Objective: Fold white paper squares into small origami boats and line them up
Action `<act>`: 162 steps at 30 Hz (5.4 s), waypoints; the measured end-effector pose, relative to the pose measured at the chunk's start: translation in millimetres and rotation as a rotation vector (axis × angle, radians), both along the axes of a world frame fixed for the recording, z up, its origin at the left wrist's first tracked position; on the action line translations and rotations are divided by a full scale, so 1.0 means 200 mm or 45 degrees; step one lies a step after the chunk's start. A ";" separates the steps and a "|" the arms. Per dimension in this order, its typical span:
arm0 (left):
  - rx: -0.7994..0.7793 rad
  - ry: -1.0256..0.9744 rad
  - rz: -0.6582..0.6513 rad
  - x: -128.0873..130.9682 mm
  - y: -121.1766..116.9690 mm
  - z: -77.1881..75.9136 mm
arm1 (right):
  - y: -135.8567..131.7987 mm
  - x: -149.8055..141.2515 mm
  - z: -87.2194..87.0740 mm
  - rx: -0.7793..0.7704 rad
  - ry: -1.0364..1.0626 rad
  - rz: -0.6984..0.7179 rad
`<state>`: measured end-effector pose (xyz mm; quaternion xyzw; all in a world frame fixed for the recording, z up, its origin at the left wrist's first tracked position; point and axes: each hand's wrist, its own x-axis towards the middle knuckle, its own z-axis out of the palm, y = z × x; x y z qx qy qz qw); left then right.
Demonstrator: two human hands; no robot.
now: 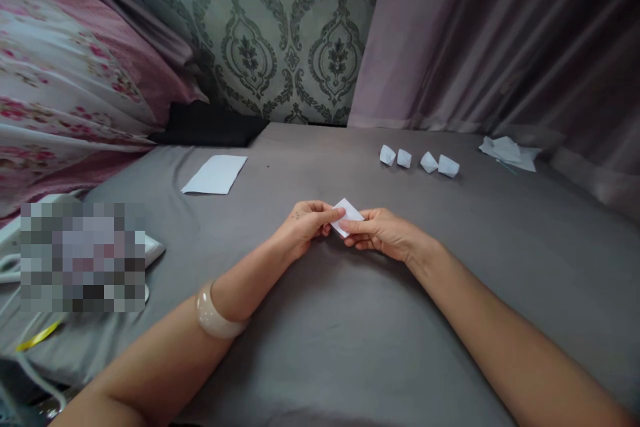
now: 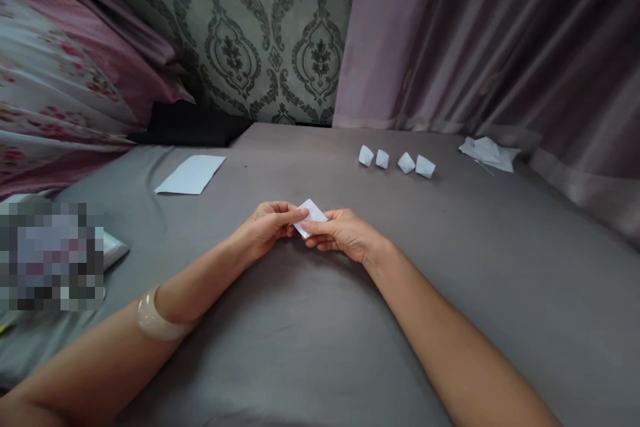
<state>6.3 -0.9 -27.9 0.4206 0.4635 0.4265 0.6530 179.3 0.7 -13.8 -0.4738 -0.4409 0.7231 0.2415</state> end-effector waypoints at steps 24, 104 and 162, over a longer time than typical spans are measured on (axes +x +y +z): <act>0.221 -0.012 0.023 0.01 -0.01 0.00 | -0.03 -0.03 -0.03 0.244 -0.095 -0.006; 1.332 1.150 -0.506 -0.05 0.10 -0.09 | -0.12 0.16 -0.12 1.589 -1.075 0.053; 0.662 1.412 -0.271 0.06 0.10 -0.03 | 0.01 0.10 -0.13 0.876 -1.004 -0.323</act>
